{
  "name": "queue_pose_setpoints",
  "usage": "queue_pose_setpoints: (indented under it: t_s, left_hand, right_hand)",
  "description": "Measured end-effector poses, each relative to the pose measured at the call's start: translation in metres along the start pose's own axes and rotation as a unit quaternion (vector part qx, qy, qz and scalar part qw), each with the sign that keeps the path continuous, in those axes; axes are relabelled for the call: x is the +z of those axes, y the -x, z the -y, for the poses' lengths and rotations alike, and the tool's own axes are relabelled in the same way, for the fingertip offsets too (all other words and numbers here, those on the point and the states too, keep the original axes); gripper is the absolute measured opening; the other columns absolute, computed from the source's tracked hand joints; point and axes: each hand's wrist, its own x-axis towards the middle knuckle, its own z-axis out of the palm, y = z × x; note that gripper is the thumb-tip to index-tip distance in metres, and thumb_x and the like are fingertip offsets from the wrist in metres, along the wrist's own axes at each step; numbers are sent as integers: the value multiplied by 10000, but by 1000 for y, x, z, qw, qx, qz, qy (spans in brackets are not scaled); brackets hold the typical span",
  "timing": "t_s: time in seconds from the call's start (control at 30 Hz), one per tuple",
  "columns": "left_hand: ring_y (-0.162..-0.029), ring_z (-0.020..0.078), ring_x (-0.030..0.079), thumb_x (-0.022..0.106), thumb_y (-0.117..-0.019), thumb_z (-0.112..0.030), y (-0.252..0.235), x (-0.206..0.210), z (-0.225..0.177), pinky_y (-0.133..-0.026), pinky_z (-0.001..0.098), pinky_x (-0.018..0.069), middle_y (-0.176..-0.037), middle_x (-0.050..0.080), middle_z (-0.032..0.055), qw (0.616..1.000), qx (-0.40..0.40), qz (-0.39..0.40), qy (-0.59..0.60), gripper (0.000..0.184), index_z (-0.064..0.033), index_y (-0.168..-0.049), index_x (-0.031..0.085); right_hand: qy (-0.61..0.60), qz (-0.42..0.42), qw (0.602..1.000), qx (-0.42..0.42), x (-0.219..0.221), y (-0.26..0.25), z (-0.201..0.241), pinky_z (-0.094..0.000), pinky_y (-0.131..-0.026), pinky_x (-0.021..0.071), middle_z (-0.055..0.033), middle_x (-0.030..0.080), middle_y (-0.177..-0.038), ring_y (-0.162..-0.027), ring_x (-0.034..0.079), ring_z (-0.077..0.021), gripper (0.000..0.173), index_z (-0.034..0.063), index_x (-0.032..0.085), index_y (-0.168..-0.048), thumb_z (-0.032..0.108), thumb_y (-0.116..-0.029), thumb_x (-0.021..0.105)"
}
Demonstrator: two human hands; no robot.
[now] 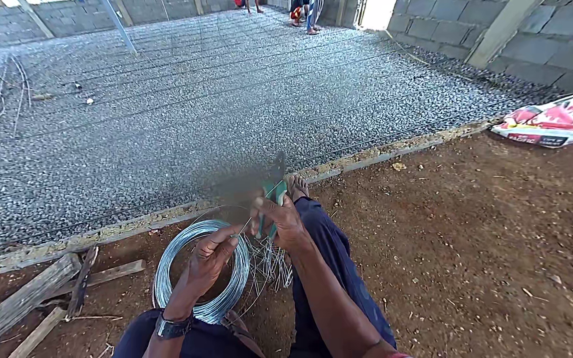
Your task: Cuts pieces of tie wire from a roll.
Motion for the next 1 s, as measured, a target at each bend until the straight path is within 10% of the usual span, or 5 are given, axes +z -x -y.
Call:
queue_pose_setpoints:
  t_s: [1.0]
  left_hand:
    - [-622,48,483,553,-1056,-178,2,2,1,-532,190,411,-1017,683,51,999,36,16,5,307,-98,-1326,675]
  right_hand:
    - [-57,77,995,9,-2,4,9,-375,-582,593,-139,675,-831,-596,648,-208,207,24,594,-1120,201,-1020,632]
